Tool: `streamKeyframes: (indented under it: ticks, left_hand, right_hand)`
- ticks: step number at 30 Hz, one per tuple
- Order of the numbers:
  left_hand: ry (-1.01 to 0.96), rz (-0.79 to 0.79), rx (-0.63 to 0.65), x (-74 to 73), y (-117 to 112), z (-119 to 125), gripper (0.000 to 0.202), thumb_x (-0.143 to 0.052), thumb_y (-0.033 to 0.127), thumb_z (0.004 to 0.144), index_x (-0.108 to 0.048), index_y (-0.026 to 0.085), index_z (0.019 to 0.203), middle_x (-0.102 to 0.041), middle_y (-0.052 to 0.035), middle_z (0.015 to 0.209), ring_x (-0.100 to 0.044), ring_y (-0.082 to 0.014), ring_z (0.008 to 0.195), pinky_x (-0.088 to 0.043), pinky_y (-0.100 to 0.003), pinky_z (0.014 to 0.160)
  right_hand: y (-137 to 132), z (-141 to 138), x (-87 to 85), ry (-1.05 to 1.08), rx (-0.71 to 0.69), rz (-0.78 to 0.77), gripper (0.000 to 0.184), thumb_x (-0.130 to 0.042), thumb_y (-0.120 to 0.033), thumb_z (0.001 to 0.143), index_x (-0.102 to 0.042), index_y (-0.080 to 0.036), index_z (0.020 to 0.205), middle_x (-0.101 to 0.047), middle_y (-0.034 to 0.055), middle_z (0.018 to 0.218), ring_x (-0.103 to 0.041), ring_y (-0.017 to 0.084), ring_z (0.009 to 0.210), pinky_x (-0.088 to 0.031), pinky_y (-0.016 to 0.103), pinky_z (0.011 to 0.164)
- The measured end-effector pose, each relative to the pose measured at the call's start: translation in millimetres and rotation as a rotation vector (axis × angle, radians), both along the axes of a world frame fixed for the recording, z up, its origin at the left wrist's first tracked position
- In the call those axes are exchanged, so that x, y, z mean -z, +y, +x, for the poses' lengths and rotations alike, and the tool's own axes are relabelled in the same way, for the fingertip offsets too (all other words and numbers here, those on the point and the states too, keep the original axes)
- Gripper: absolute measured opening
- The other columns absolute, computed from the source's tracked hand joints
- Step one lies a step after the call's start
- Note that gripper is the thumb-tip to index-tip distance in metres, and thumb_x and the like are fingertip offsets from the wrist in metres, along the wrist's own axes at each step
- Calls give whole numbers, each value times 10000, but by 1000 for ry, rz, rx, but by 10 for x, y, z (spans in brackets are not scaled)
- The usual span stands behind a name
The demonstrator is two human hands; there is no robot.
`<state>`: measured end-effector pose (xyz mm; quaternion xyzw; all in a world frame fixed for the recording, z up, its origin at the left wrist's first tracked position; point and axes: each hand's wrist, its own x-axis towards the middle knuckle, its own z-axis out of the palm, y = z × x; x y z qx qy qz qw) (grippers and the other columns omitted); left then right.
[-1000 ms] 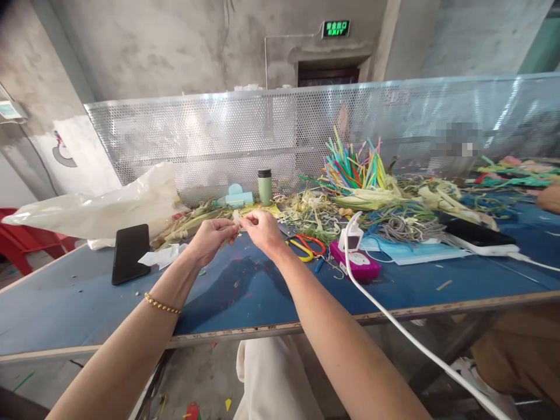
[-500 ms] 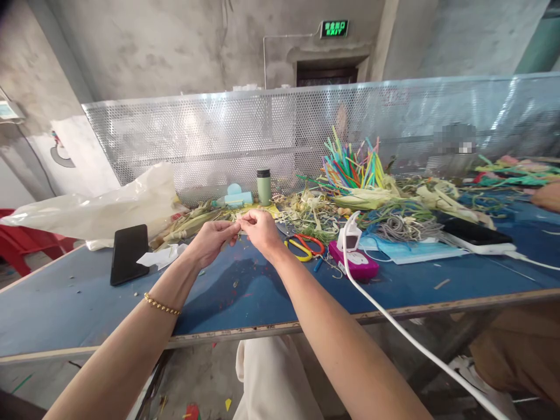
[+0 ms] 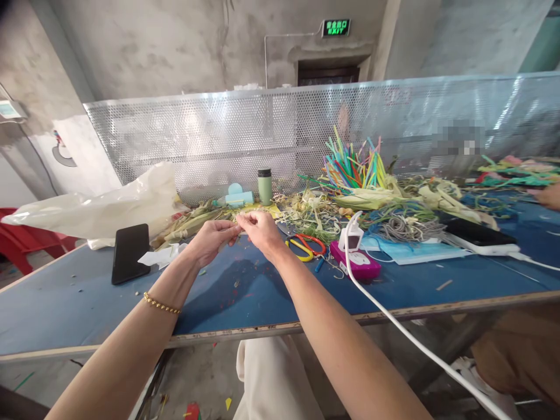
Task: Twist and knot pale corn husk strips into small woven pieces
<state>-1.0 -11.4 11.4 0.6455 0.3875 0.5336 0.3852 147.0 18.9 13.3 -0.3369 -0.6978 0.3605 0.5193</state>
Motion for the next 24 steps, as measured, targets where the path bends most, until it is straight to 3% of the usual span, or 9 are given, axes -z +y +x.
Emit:
streamKeyframes:
  ticks: [3, 8, 15, 20, 24]
  left_hand:
    - [-28, -33, -4, -11, -3, -10, 304, -749, 375, 718, -618, 141, 576, -528, -2, 536, -437, -99, 542, -308, -260, 553]
    - [-176, -99, -22, -23, 7, -28, 193, -737, 261, 690, -656, 121, 795, -591, -9, 599, -522, -115, 566, -376, -255, 580]
    - [-196, -74, -99, 12, 56, -19, 186, -740, 249, 663, -613, 132, 731, -598, -5, 571, -534, -110, 522, -369, -245, 545]
    - [-240, -67, -123, 17, 81, -32, 173, -753, 233, 637, -631, 129, 702, -577, 4, 528, -525, -113, 518, -391, -254, 557]
    - [-332, -119, -94, 1, 83, -40, 169, -771, 205, 602, -623, 125, 622, -564, 6, 543, -524, -106, 510, -396, -254, 546]
  right_hand:
    - [-6, 4, -17, 19, -31, -61, 247, -706, -396, 764, -640, -164, 714, -562, -25, 571, -469, 90, 452, -370, 213, 407]
    - [2, -6, -19, 84, -38, -123, 301, -766, -397, 732, -578, -169, 669, -569, -23, 558, -524, 103, 446, -411, 214, 391]
    - [11, -38, 9, 84, -32, -138, 210, -715, -307, 798, -567, -175, 730, -607, -14, 595, -599, 133, 460, -450, 226, 394]
    - [51, -33, 41, 118, -149, -109, 251, -735, -361, 787, -579, -168, 748, -624, -7, 638, -627, 135, 528, -514, 245, 482]
    - [60, -36, 53, 104, -156, -79, 262, -732, -384, 784, -588, -168, 755, -623, -2, 638, -630, 140, 556, -525, 254, 515]
